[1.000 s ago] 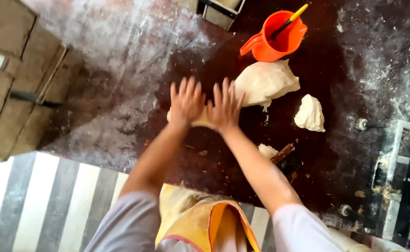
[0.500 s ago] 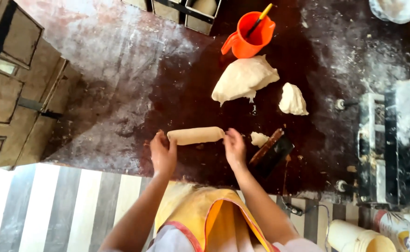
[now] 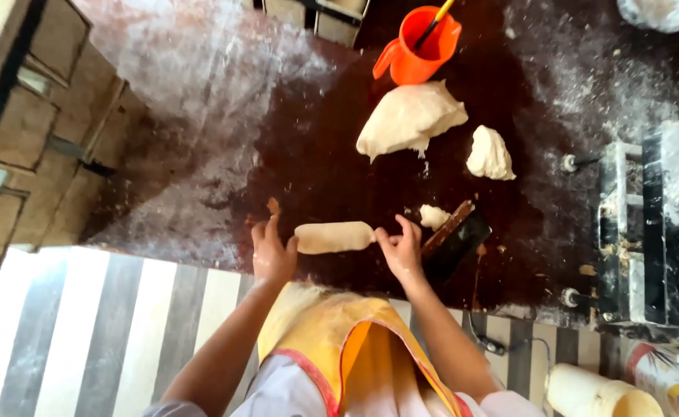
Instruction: The recorder is shaping and portioning bread dough on a table in a bakery.
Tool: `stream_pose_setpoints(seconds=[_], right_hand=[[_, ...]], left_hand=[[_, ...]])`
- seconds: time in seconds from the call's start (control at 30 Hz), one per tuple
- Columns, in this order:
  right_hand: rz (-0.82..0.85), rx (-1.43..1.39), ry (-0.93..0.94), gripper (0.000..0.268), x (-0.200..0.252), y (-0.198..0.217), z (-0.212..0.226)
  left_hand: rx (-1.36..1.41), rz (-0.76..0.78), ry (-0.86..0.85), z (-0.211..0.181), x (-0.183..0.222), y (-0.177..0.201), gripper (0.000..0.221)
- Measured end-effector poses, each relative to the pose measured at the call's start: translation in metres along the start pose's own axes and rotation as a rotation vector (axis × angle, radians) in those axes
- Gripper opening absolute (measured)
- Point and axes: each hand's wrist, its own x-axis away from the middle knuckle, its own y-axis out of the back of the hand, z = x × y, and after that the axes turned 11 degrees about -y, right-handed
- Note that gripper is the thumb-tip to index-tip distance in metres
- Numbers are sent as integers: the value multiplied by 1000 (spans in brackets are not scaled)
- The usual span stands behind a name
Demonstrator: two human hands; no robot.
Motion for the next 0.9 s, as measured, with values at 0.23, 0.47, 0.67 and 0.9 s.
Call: stream_pose_setpoints(seconds=[0.23,0.47,0.67,0.9], right_hand=[[81,870,701,51,6,-63,12],[-226,1007,502,62,-129,-81,92],[-116,1129,685,50,-64,-47,48],[1,222,397,42,-34,-3,-28]], left_hand=[[-178,136,-636,-13,7,-55,52],[-743,50,-461,-26,-149,-84,60],[-618,116,-522,-23,-60,-64,52],[-174,-206,-240,-18,13,-45,49]])
